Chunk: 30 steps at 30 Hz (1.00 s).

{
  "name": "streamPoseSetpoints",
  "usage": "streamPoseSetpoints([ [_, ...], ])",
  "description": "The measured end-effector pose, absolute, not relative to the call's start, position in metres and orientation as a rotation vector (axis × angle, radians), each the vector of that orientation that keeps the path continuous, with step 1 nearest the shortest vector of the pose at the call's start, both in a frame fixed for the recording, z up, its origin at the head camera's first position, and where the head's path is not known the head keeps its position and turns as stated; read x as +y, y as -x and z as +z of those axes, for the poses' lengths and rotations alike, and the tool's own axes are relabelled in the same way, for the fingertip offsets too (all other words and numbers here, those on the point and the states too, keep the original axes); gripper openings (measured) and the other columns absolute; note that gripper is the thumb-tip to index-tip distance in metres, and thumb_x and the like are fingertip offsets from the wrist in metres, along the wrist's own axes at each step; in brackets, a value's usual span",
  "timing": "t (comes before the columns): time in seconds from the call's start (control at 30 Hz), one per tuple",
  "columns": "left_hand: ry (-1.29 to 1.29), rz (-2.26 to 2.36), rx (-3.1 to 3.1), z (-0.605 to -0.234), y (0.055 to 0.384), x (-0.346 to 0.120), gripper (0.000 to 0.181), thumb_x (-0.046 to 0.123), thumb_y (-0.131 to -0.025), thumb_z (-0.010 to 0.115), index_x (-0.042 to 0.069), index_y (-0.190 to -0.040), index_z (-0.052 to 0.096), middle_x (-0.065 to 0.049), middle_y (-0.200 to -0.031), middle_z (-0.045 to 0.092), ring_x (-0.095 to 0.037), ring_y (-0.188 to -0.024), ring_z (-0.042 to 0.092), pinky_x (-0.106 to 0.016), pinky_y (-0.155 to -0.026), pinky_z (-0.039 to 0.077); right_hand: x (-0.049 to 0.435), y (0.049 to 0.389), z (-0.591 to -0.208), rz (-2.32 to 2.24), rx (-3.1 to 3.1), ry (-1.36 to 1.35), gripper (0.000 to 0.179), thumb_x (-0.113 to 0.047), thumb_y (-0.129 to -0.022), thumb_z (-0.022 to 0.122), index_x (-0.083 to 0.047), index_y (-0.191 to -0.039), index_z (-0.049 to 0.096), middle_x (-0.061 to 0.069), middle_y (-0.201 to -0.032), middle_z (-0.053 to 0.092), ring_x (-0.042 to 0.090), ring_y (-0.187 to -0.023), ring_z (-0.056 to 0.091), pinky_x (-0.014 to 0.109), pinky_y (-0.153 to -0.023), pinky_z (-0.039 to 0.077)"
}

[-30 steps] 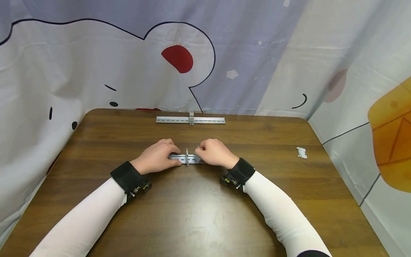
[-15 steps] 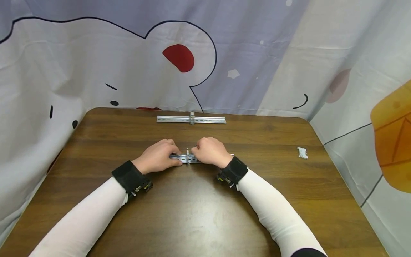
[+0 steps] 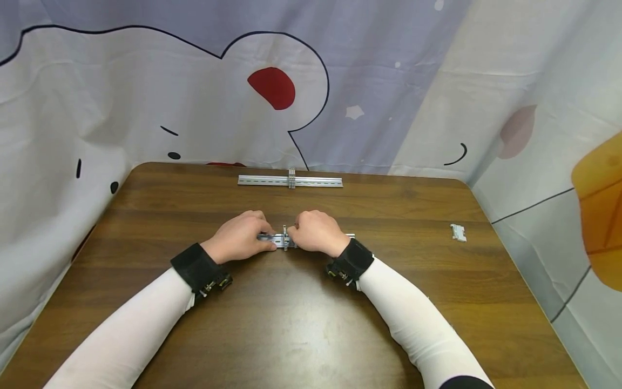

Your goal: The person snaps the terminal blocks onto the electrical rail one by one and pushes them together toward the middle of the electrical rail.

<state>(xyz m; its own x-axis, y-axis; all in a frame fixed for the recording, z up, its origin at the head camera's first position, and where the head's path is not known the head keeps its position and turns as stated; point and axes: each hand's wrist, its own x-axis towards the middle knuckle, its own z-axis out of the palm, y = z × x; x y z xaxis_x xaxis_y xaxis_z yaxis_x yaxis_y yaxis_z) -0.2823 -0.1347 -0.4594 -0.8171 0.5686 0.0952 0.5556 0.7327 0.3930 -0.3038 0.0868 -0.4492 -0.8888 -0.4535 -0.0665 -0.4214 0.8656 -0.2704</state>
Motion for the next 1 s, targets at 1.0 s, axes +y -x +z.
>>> streamPoseSetpoints([
  [1.0,-0.912,0.544,2.944,-0.4564,0.2789,-0.1314,0.030,0.041,-0.084,0.077,0.020,-0.106,0.076,0.002,-0.094,0.058,-0.015,-0.083,0.049,-0.032,-0.067,0.044,0.0803,0.2938,-0.4518,-0.182,2.902,0.721,0.043,-0.036,-0.099,0.044,-0.023,-0.060,0.057,-0.003,-0.063,0.054,0.015,-0.055,0.052,0.039,-0.039,0.041],
])
